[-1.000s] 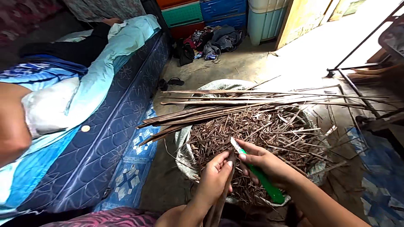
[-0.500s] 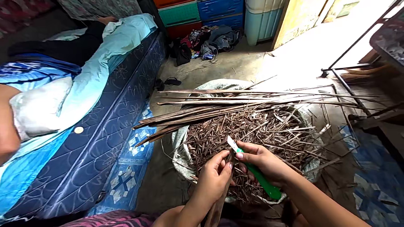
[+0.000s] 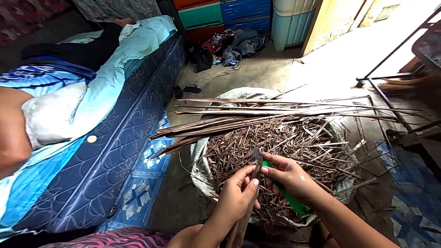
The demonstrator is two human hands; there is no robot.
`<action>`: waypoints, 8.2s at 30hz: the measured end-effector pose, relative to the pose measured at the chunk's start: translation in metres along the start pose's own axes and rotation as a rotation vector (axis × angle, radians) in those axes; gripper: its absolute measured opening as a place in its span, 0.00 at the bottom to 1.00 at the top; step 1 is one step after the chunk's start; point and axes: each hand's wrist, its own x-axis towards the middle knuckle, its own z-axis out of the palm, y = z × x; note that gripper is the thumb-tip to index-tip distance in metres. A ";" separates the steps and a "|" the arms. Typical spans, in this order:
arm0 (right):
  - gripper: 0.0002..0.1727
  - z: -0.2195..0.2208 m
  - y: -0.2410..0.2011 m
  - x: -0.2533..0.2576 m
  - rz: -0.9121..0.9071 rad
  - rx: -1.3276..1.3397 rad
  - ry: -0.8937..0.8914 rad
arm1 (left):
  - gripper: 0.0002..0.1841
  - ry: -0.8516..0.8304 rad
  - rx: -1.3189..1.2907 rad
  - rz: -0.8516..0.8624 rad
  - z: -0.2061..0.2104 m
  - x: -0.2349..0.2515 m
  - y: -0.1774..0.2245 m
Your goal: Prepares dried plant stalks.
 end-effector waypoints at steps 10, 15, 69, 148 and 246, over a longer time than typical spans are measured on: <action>0.28 -0.039 -0.017 0.003 0.020 0.287 0.012 | 0.21 -0.081 -0.047 -0.014 0.005 -0.004 0.000; 0.27 -0.055 -0.027 0.005 0.000 0.372 0.092 | 0.21 -0.116 -0.069 -0.021 0.006 -0.006 -0.003; 0.23 0.021 0.020 0.015 -0.339 -0.867 0.147 | 0.15 0.162 0.339 -0.138 -0.021 0.042 0.006; 0.19 0.024 0.017 0.057 0.291 -1.296 0.320 | 0.24 0.120 0.886 -0.251 0.024 0.065 -0.013; 0.19 0.025 0.012 0.052 0.264 -1.292 0.236 | 0.23 0.128 0.882 -0.203 0.017 0.053 -0.001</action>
